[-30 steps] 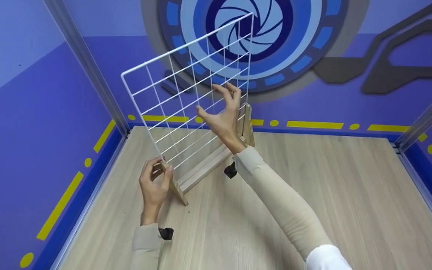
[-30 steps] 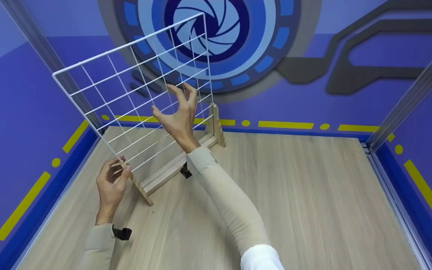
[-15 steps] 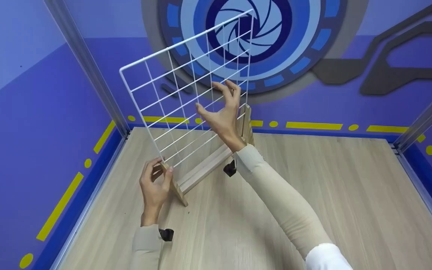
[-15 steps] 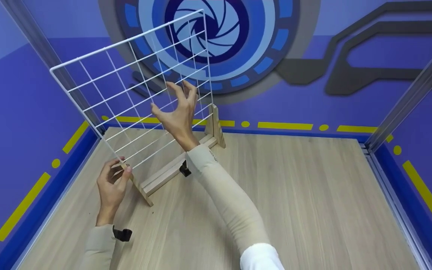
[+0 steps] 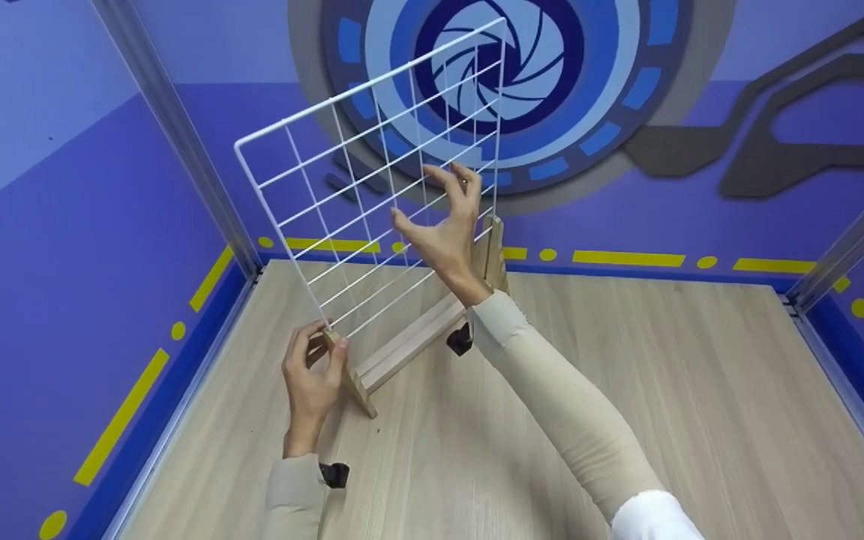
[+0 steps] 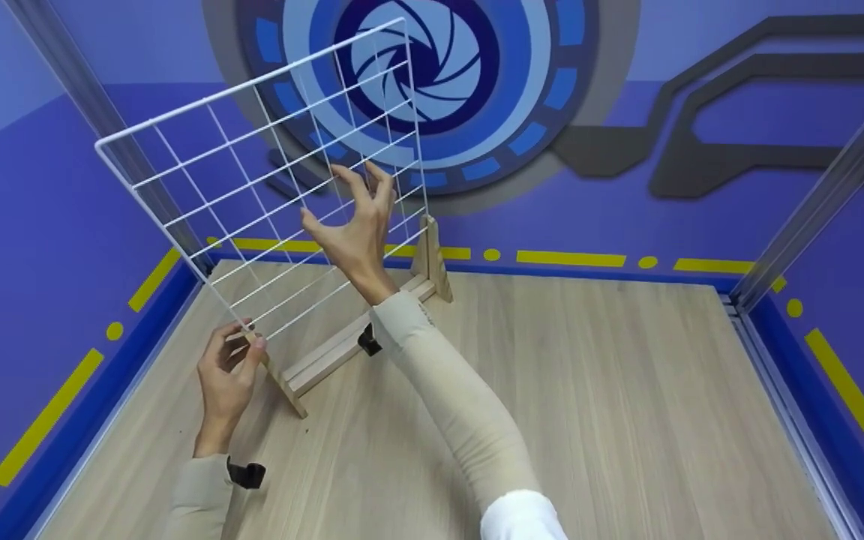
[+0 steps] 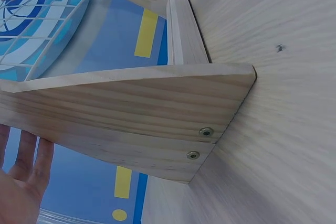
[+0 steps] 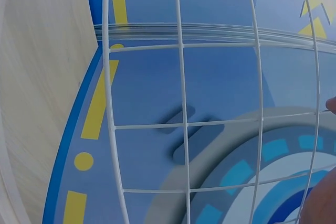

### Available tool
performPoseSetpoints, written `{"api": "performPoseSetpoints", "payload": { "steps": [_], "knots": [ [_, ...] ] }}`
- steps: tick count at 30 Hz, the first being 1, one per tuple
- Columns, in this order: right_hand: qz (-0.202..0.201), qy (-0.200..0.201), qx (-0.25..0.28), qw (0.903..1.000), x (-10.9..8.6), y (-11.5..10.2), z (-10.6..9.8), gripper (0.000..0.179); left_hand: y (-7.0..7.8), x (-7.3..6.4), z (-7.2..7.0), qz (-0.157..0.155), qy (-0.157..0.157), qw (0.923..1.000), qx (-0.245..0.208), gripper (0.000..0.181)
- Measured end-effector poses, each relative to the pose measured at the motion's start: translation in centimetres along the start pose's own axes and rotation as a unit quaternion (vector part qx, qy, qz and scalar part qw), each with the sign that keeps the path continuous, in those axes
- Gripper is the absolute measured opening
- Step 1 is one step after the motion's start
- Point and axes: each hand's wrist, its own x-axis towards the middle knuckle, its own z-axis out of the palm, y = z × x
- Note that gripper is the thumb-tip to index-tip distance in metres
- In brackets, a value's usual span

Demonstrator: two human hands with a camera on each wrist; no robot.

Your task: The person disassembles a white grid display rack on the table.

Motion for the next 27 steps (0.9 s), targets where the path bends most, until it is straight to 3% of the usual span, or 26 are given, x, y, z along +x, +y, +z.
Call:
{"api": "performPoseSetpoints", "payload": {
  "steps": [10, 27],
  "knots": [
    [0.008, 0.006, 0.004, 0.9999, 0.4, -0.5, 0.1, 0.067, -0.1, -0.1, 0.0, 0.008, 0.002, 0.9999, 0.007, 0.032],
    [-0.022, 0.013, 0.014, 0.9996, 0.6, -1.7, 0.1, 0.063, 0.1, -0.2, -0.1, -0.008, -0.008, 0.9999, 0.005, 0.031]
  ]
}}
